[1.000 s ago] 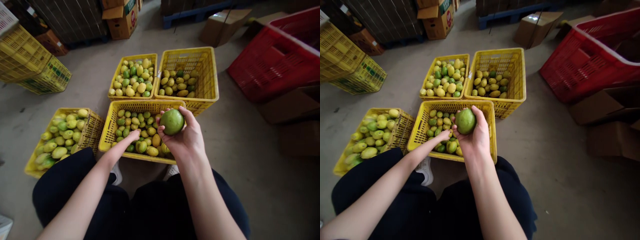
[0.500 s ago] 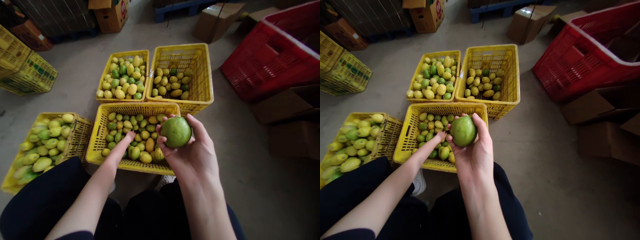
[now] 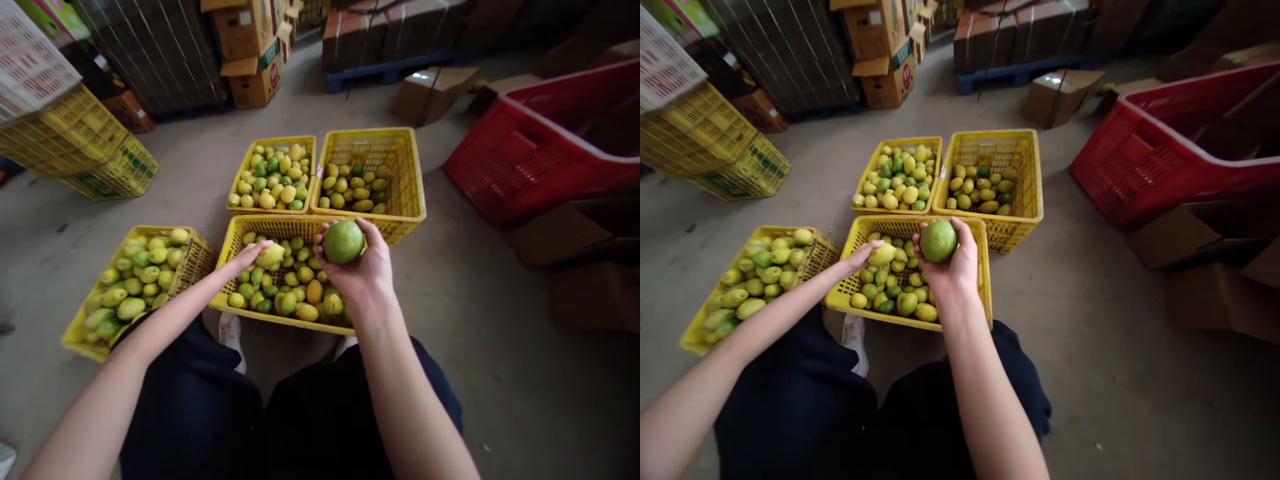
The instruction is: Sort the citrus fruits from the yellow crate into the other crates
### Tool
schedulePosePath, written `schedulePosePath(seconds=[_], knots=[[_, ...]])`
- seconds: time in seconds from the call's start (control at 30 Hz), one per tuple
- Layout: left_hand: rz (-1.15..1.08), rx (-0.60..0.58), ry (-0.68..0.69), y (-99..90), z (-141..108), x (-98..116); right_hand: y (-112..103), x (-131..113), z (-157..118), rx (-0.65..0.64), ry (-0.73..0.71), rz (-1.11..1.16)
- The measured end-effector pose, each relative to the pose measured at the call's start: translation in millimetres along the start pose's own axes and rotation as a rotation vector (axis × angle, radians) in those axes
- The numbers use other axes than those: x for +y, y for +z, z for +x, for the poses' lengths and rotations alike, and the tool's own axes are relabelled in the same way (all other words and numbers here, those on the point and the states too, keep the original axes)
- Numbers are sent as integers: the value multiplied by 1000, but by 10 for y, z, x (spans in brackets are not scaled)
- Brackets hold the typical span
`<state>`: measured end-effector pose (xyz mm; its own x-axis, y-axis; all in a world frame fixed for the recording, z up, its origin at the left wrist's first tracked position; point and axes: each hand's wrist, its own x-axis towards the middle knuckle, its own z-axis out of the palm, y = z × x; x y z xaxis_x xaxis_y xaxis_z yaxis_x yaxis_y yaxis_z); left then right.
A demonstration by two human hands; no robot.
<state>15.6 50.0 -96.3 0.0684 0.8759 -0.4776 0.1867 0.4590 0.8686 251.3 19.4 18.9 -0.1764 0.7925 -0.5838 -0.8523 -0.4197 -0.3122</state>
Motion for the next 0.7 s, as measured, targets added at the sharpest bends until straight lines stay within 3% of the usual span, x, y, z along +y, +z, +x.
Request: schedulePosePath(seconds=[0.13,0.23,0.43,0.57,0.7], knots=[[-541,-88,-17,20,-673,416,62,165,-4,-3,41,-101],[-748,-96,-22,88,-930,503,80,295,-42,-57,44,-196],[-1009,-157,69,216,-927,498,36,460,-119,-139,54,-345],[-1048,-206,68,176,-921,581,-14,497,-62,-137,14,-421],[-979,-122,147,126,-844,601,11,536,3,-75,-20,-464]])
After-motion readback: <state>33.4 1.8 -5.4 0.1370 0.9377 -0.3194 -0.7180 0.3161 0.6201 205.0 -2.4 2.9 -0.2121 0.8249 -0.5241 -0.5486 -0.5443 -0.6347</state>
